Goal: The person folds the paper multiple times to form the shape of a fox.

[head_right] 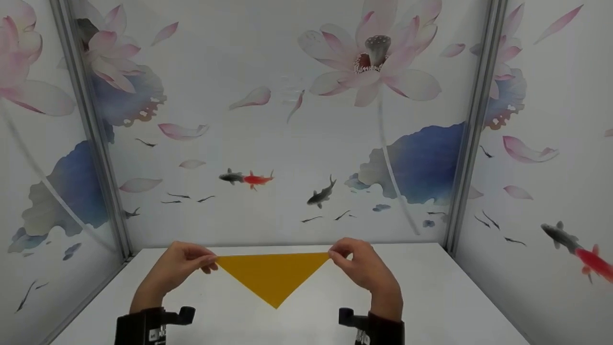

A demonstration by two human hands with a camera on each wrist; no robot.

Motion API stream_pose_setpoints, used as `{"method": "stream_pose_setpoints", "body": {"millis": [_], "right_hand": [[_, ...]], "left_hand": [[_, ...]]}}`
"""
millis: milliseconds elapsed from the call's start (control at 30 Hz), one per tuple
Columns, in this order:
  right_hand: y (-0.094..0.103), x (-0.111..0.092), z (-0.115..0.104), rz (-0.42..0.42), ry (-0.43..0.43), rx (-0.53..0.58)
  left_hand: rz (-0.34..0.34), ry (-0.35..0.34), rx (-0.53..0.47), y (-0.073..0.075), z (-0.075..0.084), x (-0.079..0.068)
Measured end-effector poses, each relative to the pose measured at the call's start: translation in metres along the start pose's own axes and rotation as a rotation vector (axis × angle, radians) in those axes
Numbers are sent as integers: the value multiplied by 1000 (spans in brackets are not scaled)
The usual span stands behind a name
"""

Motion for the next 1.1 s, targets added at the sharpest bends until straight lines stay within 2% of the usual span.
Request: {"method": "stream_pose_setpoints", "body": {"millis": [133,267,400,467,533,700,767,833,933,1100], "right_hand": [[3,-2,1,-8,-5,21],[6,-7,-1,1,12,60],[5,-8,4,-17,4,102],[-3,-3,16,-68,-56,111],[-17,4,34,-152,-125,102],[-67,9,92,-334,-472,64],[-83,6,109,-356,-611,52],[-95,4,119,-355,-686,28],[-104,8,127,-325,-709,-8],[-109,15,132,-248,-686,-51]], "left_hand": [[6,-36,-25,3,4,-2],[2,-104,-88,4,9,-3],[-18,-85,-150,1,2,0],[-52,-35,-151,-5,-13,3],[-99,35,-124,-16,-35,4],[-236,264,-67,-52,-98,-4],[-272,345,-50,-64,-116,-8],[-280,399,-19,-73,-129,-10],[-268,432,53,-80,-140,-11],[-215,445,145,-83,-145,-10]]}}
Point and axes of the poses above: each hand's wrist, its own x-axis towards the middle knuckle, its own y-axis out of the back of the hand, z = x × y, the point moved 5 cm from there along x, towards the middle knuckle, and after that the axes turned 9 degrees about -y, right-handed, at the moved point
